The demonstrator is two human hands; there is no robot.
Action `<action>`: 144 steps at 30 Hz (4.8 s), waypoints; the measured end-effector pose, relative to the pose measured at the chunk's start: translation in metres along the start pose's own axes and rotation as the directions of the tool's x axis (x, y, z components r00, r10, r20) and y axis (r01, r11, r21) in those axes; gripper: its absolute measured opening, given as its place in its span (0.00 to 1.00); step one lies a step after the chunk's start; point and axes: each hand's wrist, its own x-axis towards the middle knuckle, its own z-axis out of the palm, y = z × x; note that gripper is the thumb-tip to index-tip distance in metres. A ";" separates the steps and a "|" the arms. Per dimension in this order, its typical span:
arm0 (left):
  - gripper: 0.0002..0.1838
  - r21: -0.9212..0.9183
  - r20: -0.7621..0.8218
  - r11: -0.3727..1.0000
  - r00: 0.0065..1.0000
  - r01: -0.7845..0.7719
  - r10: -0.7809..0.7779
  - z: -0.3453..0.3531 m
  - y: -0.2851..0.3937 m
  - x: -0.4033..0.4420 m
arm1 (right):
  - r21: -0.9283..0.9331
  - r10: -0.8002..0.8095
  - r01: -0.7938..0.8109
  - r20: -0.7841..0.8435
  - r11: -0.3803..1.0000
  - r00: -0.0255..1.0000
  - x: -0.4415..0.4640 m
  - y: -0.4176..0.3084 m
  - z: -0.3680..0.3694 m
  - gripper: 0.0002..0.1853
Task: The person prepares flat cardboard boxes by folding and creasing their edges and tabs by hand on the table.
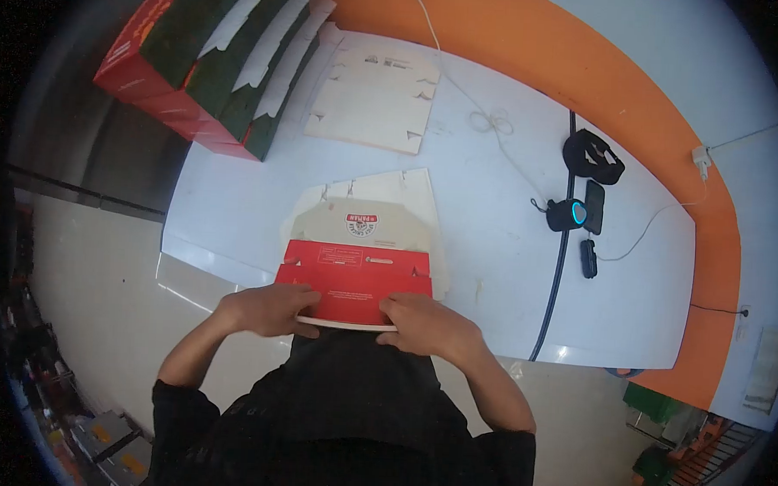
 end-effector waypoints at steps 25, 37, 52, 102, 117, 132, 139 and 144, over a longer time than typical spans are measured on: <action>0.15 0.694 -0.629 0.624 0.724 0.359 0.282 -0.063 -0.044 0.044 | -0.581 -0.411 -0.039 -0.620 0.813 0.669 0.098 0.043 -0.058 0.10; 0.17 0.201 -0.513 0.979 0.847 -0.038 0.138 -0.103 0.001 0.026 | -0.182 -0.221 0.127 -0.853 0.975 0.473 0.035 0.005 -0.104 0.47; 0.24 -0.501 -0.764 0.783 0.614 -0.368 -0.201 -0.112 -0.016 -0.025 | 0.816 0.282 0.572 -0.570 0.085 0.771 0.075 0.144 0.046 0.34; 0.23 -0.282 -0.959 0.578 0.207 -0.766 -0.193 0.052 -0.163 0.127 | 0.564 0.402 0.449 -0.819 0.693 0.409 0.088 0.137 0.090 0.16; 0.18 -0.423 -0.901 0.773 0.315 -0.472 -0.300 0.004 -0.108 0.077 | 0.710 0.575 0.342 -0.701 0.615 0.422 0.072 0.099 0.069 0.21; 0.30 -0.918 -0.339 -0.014 0.804 -0.395 -0.488 0.099 -0.094 0.121 | 0.766 0.380 0.225 -0.523 0.602 0.763 0.012 0.132 -0.008 0.26; 0.32 -0.839 -0.264 -0.402 0.920 -0.368 -0.290 0.110 -0.097 0.115 | 0.846 0.325 0.114 -0.320 0.521 0.890 0.010 0.134 -0.052 0.29; 0.33 -0.891 -0.437 0.071 0.803 -0.449 -0.405 0.085 -0.088 0.100 | 0.772 0.361 0.038 -0.339 0.634 0.869 0.008 0.097 -0.056 0.24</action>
